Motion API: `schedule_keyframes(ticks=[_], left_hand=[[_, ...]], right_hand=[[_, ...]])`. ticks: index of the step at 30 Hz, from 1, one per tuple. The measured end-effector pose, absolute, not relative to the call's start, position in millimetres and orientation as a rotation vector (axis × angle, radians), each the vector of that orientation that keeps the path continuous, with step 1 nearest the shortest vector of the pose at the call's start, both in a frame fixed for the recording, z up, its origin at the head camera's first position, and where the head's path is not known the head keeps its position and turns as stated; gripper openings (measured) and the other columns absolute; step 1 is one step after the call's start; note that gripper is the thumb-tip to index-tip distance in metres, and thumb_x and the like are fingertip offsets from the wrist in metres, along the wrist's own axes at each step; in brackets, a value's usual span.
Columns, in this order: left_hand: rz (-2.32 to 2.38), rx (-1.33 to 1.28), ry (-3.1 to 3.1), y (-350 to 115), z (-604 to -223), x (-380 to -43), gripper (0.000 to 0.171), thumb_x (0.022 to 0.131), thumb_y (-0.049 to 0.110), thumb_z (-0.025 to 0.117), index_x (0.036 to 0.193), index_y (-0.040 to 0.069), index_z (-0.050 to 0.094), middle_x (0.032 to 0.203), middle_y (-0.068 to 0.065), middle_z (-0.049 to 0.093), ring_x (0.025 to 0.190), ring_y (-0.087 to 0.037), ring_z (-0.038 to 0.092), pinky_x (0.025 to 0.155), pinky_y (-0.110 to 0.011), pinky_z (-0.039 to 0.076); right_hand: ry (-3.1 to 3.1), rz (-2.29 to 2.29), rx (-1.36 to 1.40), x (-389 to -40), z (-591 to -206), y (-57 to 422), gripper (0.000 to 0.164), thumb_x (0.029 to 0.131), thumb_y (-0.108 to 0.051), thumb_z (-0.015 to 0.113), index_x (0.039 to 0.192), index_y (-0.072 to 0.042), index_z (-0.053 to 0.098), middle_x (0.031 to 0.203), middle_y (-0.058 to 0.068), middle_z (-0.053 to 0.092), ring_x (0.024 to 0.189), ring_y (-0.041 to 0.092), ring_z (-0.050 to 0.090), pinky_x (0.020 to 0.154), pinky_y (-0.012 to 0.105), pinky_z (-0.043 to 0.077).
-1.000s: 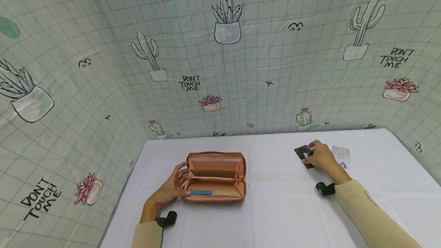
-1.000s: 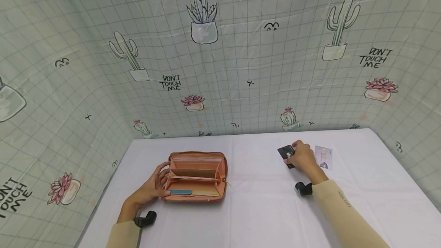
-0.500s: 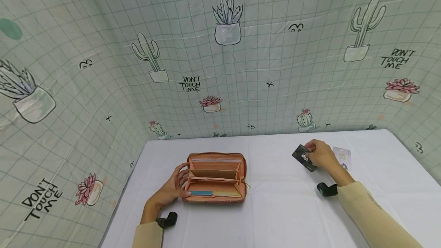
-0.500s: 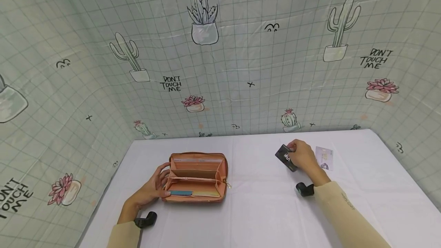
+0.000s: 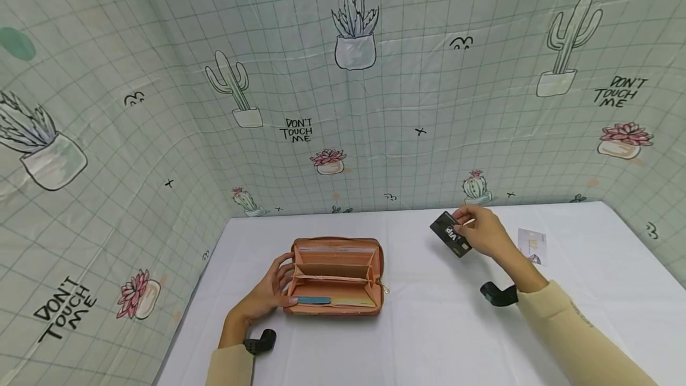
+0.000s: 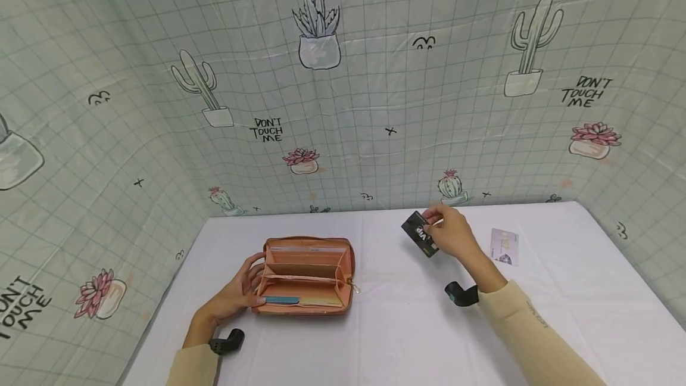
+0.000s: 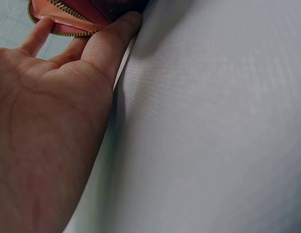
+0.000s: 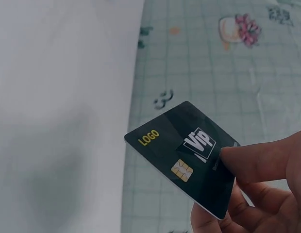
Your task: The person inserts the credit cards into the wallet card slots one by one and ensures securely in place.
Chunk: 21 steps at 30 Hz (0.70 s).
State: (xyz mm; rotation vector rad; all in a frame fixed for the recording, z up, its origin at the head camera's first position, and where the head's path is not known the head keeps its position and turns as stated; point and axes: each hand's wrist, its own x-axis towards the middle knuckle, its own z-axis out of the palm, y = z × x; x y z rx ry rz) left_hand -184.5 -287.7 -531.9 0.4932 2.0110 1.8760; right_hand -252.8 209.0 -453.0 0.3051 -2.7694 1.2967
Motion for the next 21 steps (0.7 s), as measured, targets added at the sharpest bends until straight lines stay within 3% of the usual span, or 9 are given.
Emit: schedule_keyframes(ticks=[18,21], left_hand=[[1.866,0.493,2.022,-287.9,-531.6,-185.1,0.107,0.089,0.003,0.081,0.165,0.002,0.005,0.165,-0.035,0.021,0.136,-0.002,0.046,0.108,-0.02,0.044],[1.862,0.48,2.03,-288.0,-532.0,-184.8,0.107,0.089,0.004,0.082,0.165,0.002,0.006,0.165,-0.034,0.021,0.142,-0.011,0.044,0.108,-0.019,0.043]], right_hand=[[-2.623,1.482,0.481,-245.8,-422.7,137.1,0.017,0.098,0.005,0.065,0.114,0.008,0.067,0.105,0.022,0.069,0.096,0.035,0.07,0.073,0.033,0.055],[-2.611,1.494,0.517,-246.8,-422.5,125.7,0.016,0.097,0.005,0.064,0.113,0.008,0.067,0.105,0.021,0.069,0.096,0.035,0.07,0.073,0.033,0.056]])
